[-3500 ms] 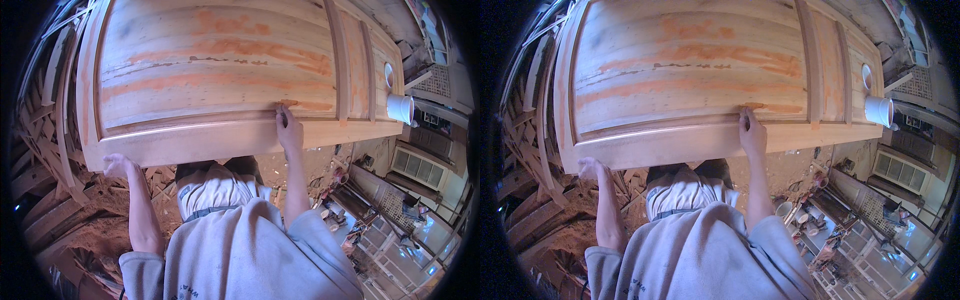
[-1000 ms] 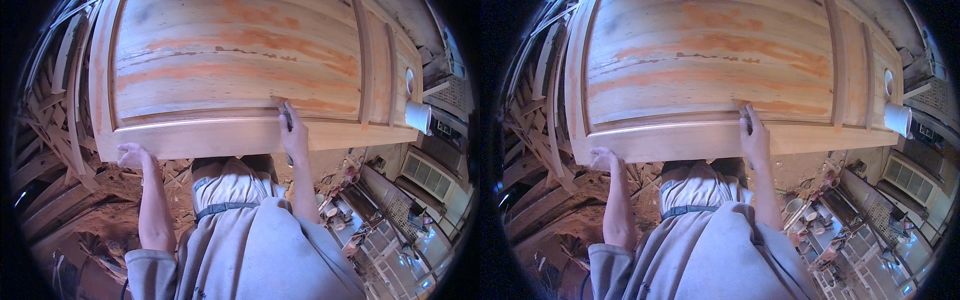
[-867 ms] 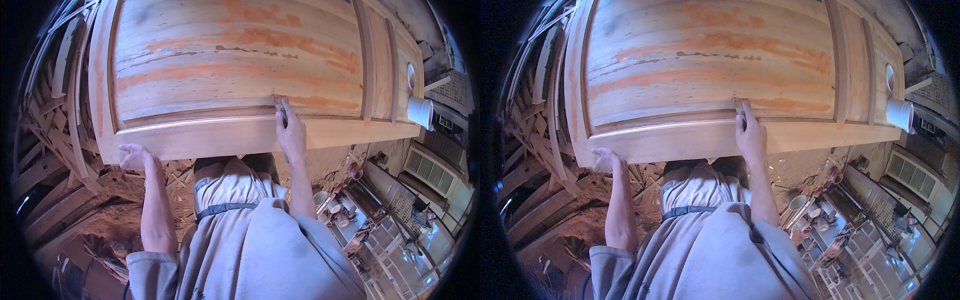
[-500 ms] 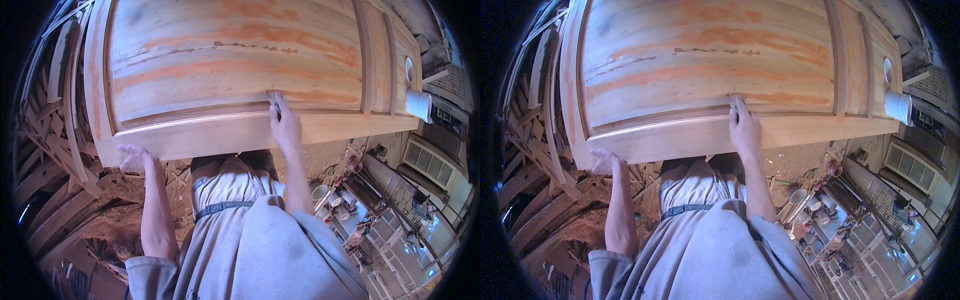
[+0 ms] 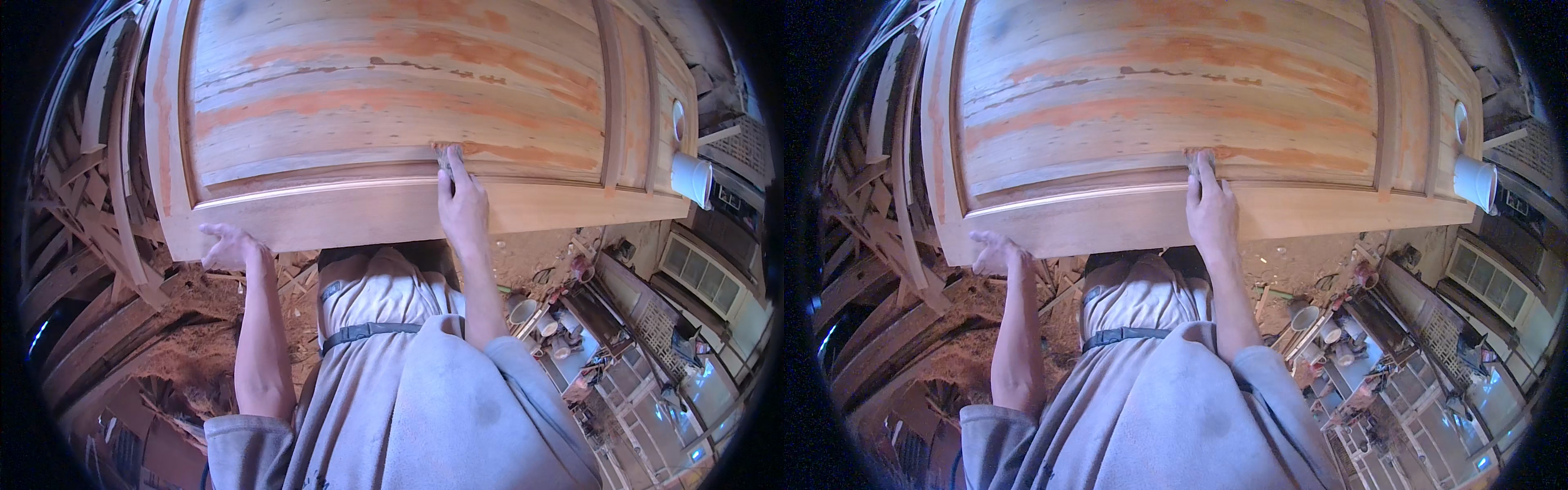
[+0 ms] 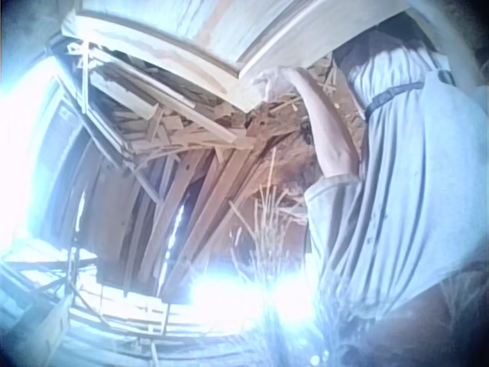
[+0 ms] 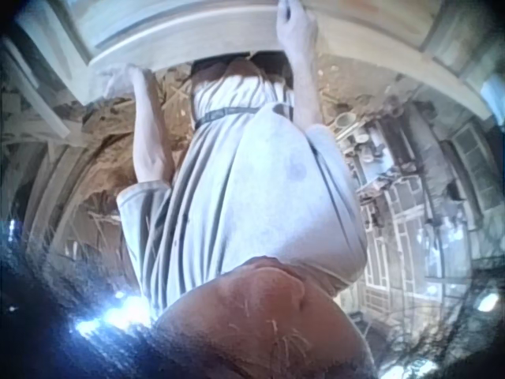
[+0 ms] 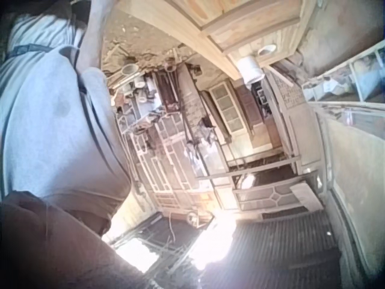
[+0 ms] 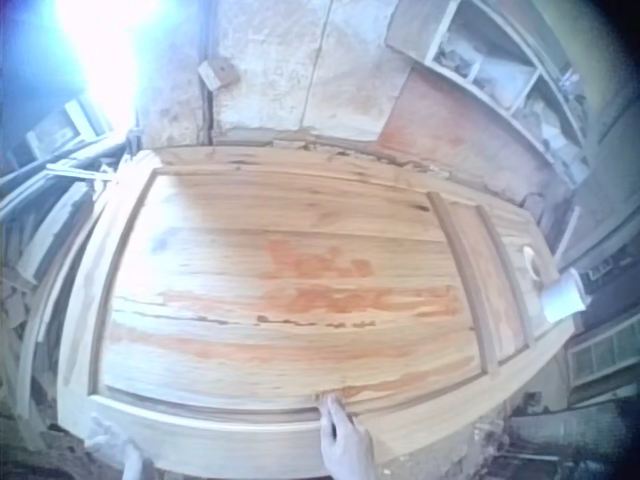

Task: The person applies wood putty to cracks and joints in a wooden door using a scraper. They scoop putty from a bucket and smooth it across different sections of the door surface.

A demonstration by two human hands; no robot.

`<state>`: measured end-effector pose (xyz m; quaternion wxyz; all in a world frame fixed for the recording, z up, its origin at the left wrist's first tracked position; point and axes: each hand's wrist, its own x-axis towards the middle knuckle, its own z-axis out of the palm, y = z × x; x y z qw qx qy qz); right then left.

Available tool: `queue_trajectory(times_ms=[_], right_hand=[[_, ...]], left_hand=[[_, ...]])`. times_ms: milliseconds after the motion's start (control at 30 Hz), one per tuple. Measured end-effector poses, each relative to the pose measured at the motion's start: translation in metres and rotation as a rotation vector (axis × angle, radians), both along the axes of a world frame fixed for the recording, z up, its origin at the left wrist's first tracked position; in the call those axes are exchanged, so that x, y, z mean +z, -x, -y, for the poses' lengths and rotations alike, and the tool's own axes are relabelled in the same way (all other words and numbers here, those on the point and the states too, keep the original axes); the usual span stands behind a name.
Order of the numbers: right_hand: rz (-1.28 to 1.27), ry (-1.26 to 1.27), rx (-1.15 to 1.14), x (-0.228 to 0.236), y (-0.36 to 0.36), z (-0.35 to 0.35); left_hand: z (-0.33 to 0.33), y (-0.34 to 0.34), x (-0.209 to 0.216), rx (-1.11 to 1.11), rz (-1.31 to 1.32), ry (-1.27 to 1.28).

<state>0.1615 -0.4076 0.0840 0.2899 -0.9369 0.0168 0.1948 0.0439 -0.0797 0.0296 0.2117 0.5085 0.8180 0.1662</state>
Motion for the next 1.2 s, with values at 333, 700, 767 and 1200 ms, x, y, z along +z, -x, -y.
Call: queue_trajectory(times_ms=[333,700,767,1200], right_hand=[[0.157,0.077,0.008,-0.008,0.01,-0.02],[0.125,-0.02,0.03,-0.011,0.016,-0.032],[0.116,-0.059,0.043,-0.003,0.013,-0.038],[0.139,0.032,0.049,-0.007,0.022,-0.055]], left_hand=[[0.005,-0.006,0.009,0.019,-0.031,-0.007],[0.003,0.0,0.004,-0.025,-0.051,-0.054],[-0.002,0.005,-0.004,-0.019,-0.104,-0.068],[-0.003,0.005,-0.01,-0.028,-0.147,-0.066]])
